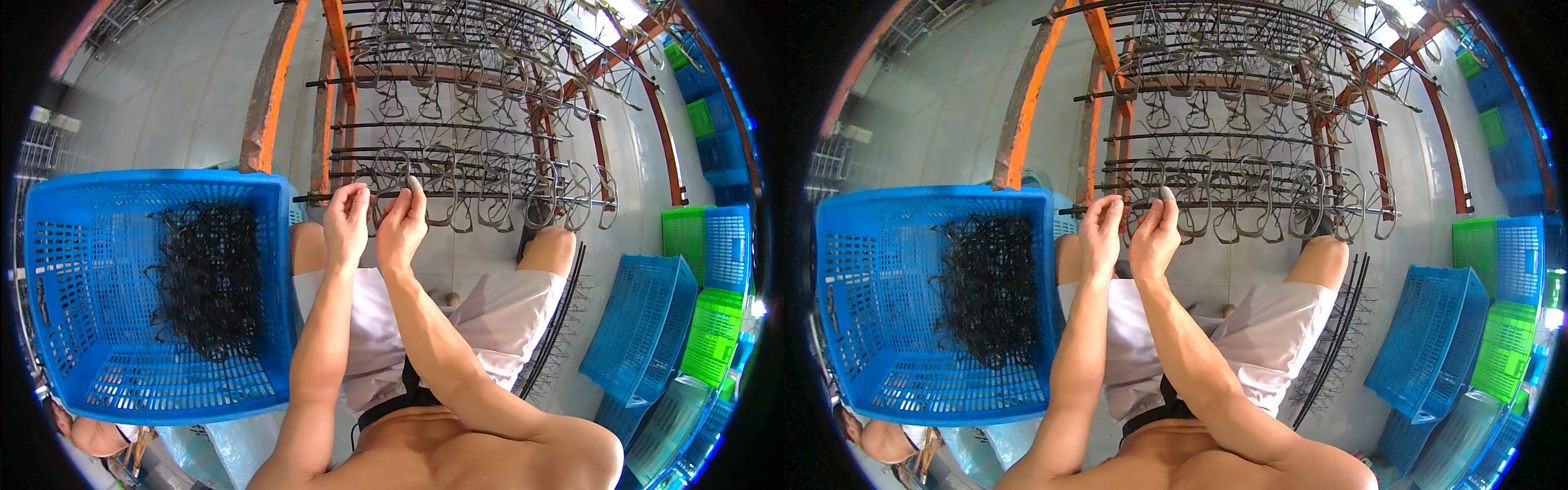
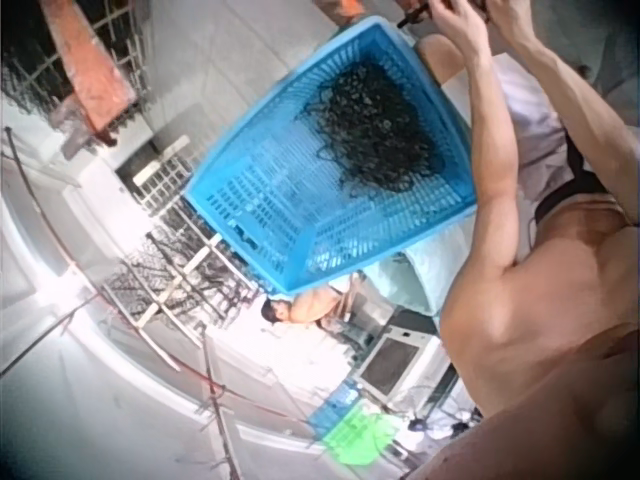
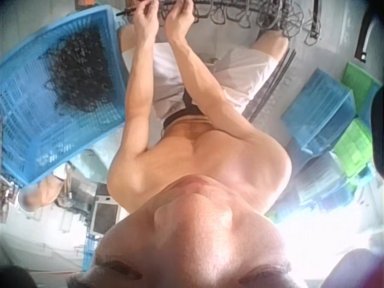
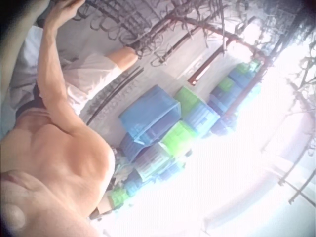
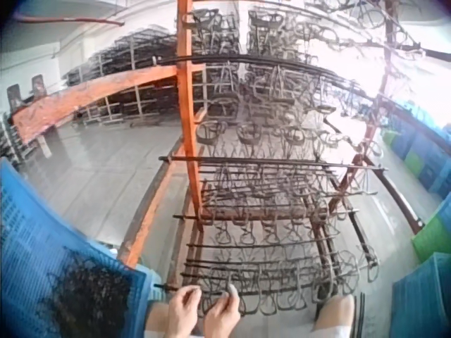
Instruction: The person repeatedly picks up small metal hooks from a blue basket and hangs them onto horizontal bars of a metal rack. The person handles the hooks one by one, placing them onto the rack structure.
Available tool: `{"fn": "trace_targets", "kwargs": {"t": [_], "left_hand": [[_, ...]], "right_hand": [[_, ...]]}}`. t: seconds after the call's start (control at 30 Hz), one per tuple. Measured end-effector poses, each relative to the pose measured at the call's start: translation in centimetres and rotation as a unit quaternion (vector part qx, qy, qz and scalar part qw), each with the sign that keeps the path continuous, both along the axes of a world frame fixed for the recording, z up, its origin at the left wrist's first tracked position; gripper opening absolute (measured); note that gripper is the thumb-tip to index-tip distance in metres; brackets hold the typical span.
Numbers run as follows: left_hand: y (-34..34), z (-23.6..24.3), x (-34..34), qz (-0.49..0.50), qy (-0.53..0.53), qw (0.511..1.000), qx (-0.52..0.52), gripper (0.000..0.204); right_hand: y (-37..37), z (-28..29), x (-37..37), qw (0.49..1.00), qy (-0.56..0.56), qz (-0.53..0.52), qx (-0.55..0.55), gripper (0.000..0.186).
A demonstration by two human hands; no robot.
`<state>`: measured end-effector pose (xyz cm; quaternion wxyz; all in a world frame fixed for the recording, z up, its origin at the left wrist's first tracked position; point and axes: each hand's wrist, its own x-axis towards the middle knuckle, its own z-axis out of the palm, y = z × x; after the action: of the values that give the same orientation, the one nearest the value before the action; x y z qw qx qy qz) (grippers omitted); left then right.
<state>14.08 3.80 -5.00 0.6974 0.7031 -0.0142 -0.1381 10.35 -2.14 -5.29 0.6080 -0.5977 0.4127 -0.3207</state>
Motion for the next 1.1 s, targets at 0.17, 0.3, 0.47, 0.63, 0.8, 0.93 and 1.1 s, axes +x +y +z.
{"fn": "trace_targets", "kwargs": {"t": [0.17, 0.3, 0.47, 0.63, 0.8, 0.93, 1.1], "left_hand": [[0.0, -0.8, 0.4, -0.008, -0.006, 1.000, -0.021, 0.017], [0.0, -0.2, 0.1, -0.009, 0.042, 0.997, -0.058, 0.018], [0.7, -0.4, 0.5, 0.005, 0.099, 0.989, -0.113, 0.021], [0.8, 0.4, 1.0, 0.001, 0.162, 0.975, -0.151, 0.020], [0.7, -0.1, 1.0, -0.001, 0.148, 0.975, -0.168, 0.019], [0.8, -0.6, 1.0, -0.007, 0.139, 0.978, -0.156, 0.018], [1.1, -0.2, 1.0, -0.009, 0.131, 0.979, -0.158, 0.019]], "right_hand": [[-0.1, -0.4, 0.6, 0.999, -0.035, 0.003, 0.013, 0.030], [-0.5, -0.1, 0.6, 0.998, -0.017, 0.034, 0.048, 0.032], [1.0, 1.2, 0.7, 0.996, 0.006, 0.084, 0.002, 0.036], [1.5, 1.2, 0.9, 0.996, 0.049, 0.074, -0.020, 0.036], [1.0, 1.0, 0.9, 0.996, -0.043, 0.030, 0.066, 0.032], [1.0, 0.5, 1.1, 0.996, -0.035, 0.034, 0.069, 0.032], [1.0, 0.6, 1.2, 0.998, 0.018, 0.066, 0.012, 0.034]]}}
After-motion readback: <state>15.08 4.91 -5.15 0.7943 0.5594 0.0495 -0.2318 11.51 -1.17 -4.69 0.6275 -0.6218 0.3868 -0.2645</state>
